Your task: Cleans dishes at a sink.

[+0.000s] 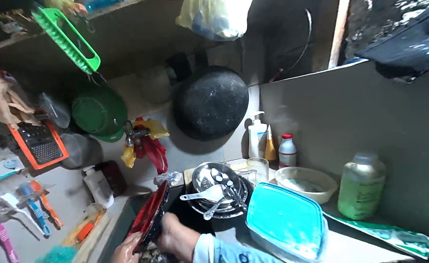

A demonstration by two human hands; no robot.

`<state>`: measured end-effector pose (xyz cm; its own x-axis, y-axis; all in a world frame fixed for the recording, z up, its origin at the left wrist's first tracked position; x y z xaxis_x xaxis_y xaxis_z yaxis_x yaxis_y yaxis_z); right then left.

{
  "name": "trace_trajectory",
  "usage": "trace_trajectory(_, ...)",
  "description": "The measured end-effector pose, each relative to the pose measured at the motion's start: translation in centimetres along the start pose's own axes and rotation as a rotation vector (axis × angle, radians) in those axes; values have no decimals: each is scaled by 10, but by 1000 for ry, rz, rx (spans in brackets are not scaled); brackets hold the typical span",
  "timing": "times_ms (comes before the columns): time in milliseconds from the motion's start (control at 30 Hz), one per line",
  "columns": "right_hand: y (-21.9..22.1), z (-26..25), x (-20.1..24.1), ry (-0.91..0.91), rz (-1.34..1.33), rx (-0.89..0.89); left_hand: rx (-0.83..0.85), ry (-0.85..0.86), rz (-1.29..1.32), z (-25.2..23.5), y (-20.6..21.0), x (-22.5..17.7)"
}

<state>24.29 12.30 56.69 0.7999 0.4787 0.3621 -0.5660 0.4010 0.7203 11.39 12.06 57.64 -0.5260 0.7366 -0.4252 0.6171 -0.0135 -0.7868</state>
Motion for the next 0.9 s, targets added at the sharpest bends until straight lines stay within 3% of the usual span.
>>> trace_trajectory(300, -17, 66, 39, 26, 536, 69, 209, -54, -220, 0, -28, -20)
trace_trajectory(433, -38, 95, 57, 7, 858, 106, 162, -14, -289, 10, -41, -36)
trace_trajectory(567, -50, 113, 78, -44, 1012, 131, 208, 11, -361, 18, -39, -47)
trace_trajectory(733, -39, 127, 84, -206, 1233, 217, 321, -36, -345, 26, -16, -49)
trace_trajectory(900, -3, 95, 63, -539, 1687, 252, 251, 97, -271, 26, 7, -59)
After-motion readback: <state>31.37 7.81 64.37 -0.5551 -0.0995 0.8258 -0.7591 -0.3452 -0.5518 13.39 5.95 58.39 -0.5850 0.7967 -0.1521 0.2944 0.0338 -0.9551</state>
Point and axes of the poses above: each hand's wrist, its own z-axis away from the middle knuckle, its own y-axis out of the palm, x = y × z, the point moved 6 cm from there along -z, towards the middle knuckle, and after that the axes turned 13 degrees about y, right-handed, at the moved point
